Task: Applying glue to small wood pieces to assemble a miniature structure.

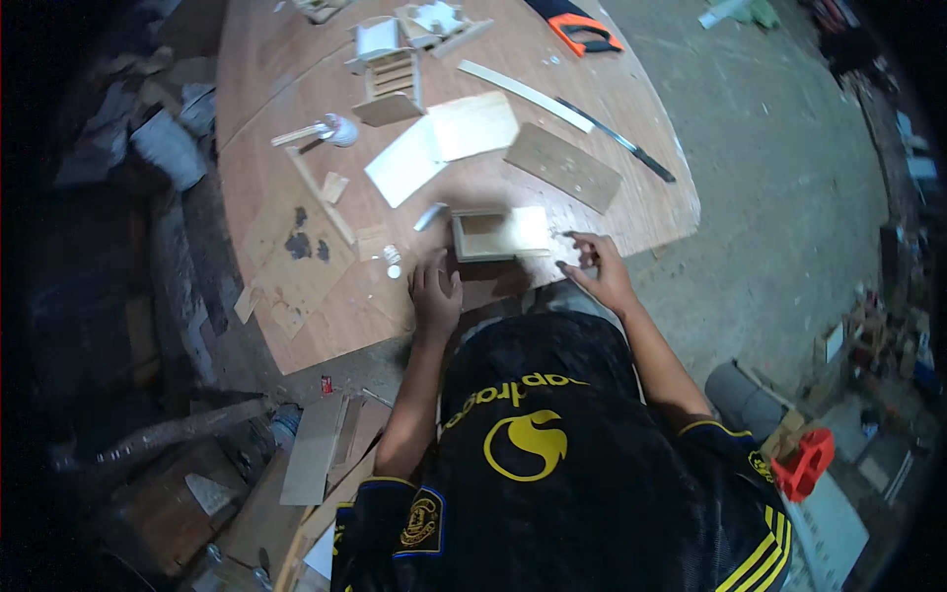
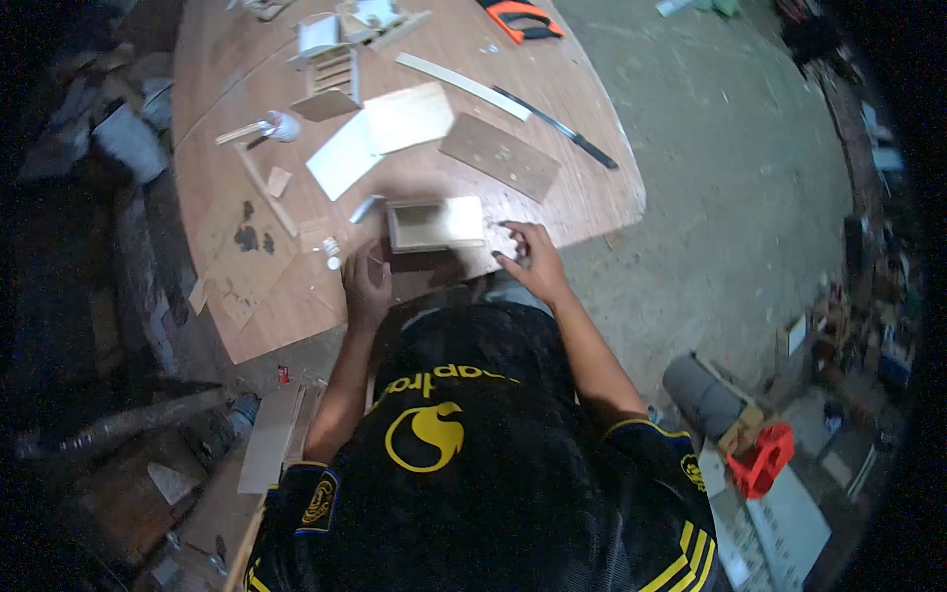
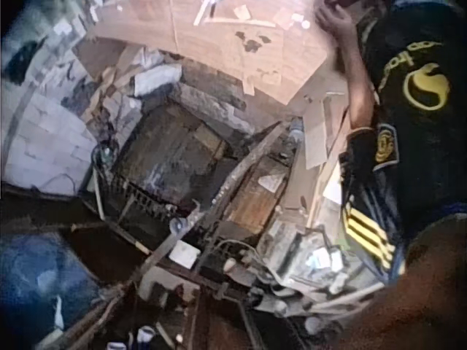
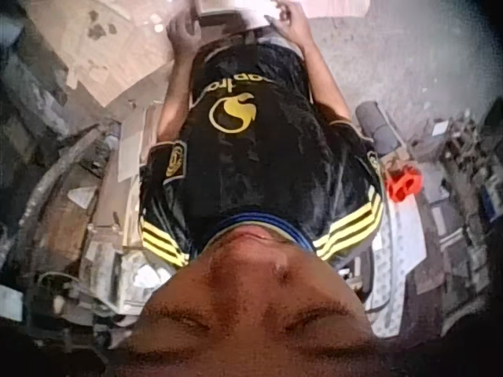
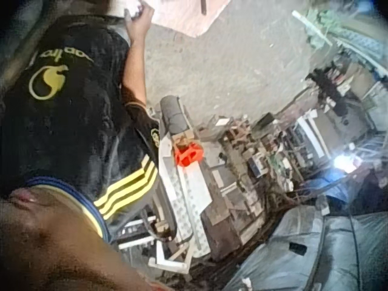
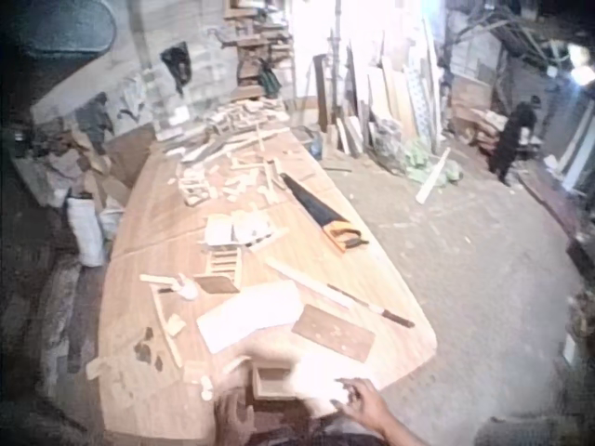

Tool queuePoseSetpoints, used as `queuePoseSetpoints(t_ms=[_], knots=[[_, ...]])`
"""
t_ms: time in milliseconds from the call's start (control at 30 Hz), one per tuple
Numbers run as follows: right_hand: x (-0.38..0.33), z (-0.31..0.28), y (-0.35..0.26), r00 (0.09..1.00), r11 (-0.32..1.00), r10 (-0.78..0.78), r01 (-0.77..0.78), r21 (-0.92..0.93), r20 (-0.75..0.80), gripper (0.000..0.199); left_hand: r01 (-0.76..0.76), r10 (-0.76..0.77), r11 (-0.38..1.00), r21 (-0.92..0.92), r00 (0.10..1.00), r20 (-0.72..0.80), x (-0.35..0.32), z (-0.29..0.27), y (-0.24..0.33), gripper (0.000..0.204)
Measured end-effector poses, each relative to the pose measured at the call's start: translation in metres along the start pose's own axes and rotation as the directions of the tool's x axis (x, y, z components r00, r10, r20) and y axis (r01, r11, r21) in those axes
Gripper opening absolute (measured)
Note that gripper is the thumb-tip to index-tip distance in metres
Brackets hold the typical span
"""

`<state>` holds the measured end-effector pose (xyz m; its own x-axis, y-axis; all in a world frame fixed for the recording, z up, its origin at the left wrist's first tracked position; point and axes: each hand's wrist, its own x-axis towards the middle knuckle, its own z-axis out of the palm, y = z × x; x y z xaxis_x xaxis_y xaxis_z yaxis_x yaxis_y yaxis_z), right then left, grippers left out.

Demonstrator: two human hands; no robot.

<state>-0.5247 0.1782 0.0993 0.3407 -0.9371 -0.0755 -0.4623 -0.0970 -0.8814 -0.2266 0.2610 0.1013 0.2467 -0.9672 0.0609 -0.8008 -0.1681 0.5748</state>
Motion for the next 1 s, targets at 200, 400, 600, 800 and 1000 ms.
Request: queuePoseSetpoints(t_ms=[200,400,600,800,1000], knots=[[0.056,-0.01,-0.038,0.982,0.992,-0.12,0.125,-0.027,0.143,0.043,0.226,-0.248,0.967,-0.121,0.943,-0.224,-0.032,-0.018,-0.018,0.037],[0.133,0.034,-0.067,0.875,0.947,-0.296,0.32,0.0,0.383,0.043,0.41,-0.513,0.842,-0.35,0.809,-0.288,-0.057,-0.02,-0.011,0.035],[0.171,0.115,-0.09,0.721,0.752,-0.426,0.618,-0.229,0.547,0.059,0.492,-0.657,0.682,-0.541,0.736,-0.16,-0.08,-0.023,-0.02,0.035],[0.182,0.172,-0.111,0.575,0.365,-0.383,0.813,-0.454,0.723,0.071,0.538,-0.687,0.651,-0.536,0.718,-0.114,-0.084,-0.035,-0.05,0.036],[0.193,0.19,-0.127,0.66,0.526,-0.242,0.705,-0.475,0.712,0.069,0.483,-0.696,0.584,-0.652,0.712,-0.096,-0.071,-0.041,-0.076,0.034]])
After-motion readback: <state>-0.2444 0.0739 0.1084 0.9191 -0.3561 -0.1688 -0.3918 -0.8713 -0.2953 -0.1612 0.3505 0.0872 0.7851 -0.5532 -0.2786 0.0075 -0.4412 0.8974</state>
